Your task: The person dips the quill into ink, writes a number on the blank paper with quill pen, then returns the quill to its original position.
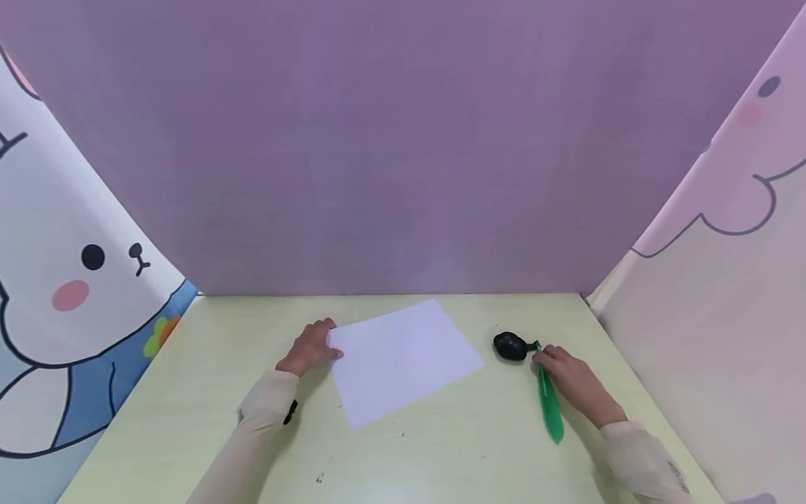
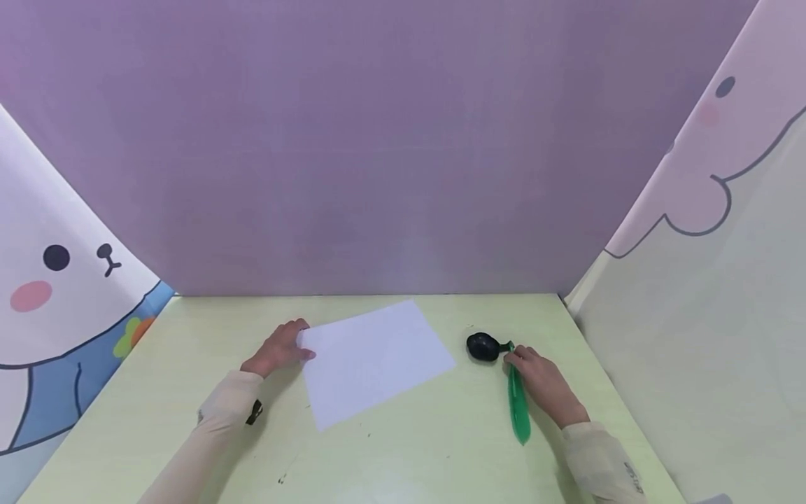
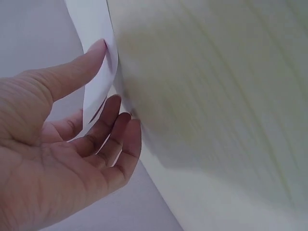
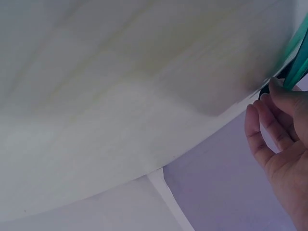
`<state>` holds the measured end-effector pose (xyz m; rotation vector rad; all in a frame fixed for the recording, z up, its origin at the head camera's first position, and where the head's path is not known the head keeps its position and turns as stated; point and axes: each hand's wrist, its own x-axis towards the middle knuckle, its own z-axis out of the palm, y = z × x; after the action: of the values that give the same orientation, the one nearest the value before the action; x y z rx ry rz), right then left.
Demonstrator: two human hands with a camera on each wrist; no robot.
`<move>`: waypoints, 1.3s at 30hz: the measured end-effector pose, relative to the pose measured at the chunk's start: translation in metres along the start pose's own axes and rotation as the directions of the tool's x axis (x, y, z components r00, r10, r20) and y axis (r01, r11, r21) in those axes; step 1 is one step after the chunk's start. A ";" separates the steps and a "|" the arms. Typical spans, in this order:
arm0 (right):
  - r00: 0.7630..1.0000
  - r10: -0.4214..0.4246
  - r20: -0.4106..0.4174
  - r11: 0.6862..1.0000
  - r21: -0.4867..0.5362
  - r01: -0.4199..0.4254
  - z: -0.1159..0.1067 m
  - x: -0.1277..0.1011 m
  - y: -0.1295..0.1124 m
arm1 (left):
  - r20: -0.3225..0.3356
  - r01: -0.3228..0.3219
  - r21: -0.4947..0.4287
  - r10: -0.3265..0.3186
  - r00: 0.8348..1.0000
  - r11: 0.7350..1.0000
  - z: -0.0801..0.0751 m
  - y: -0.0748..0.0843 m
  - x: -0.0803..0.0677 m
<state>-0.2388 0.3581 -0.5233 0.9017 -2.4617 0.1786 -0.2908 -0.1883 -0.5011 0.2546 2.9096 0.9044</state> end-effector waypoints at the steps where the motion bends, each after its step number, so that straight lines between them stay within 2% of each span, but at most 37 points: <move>1: 1.000 -0.002 -0.002 1.000 0.001 0.002 0.000 0.000 0.001 | -0.008 -0.004 0.004 0.004 1.000 1.000 0.000 0.000 0.000; 9: 1.000 0.002 -0.010 1.000 0.005 -0.002 -0.003 0.000 0.002 | -0.057 -0.033 0.003 0.033 0.998 0.999 0.001 -0.004 0.001; 20: 0.999 0.003 -0.048 1.000 0.011 -0.003 -0.003 0.001 0.002 | -0.094 -0.021 -0.047 0.016 0.995 0.999 0.001 -0.006 0.001; 26: 0.997 0.004 -0.072 1.000 0.012 -0.003 -0.004 0.001 0.003 | -0.121 -0.039 -0.080 0.030 0.992 0.996 0.003 -0.008 0.000; 33: 0.995 0.009 -0.102 1.000 0.019 -0.007 -0.009 0.005 0.002 | -0.119 -0.033 -0.137 0.017 0.993 0.990 0.004 -0.009 0.000; 39: 0.995 0.027 -0.095 1.000 0.016 -0.026 -0.011 0.008 0.002 | -0.116 -0.014 -0.186 -0.008 0.993 0.982 0.005 -0.006 0.000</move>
<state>-0.2403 0.3584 -0.5097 0.8475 -2.3882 0.2437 -0.2913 -0.1905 -0.5085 0.1991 2.9001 1.2235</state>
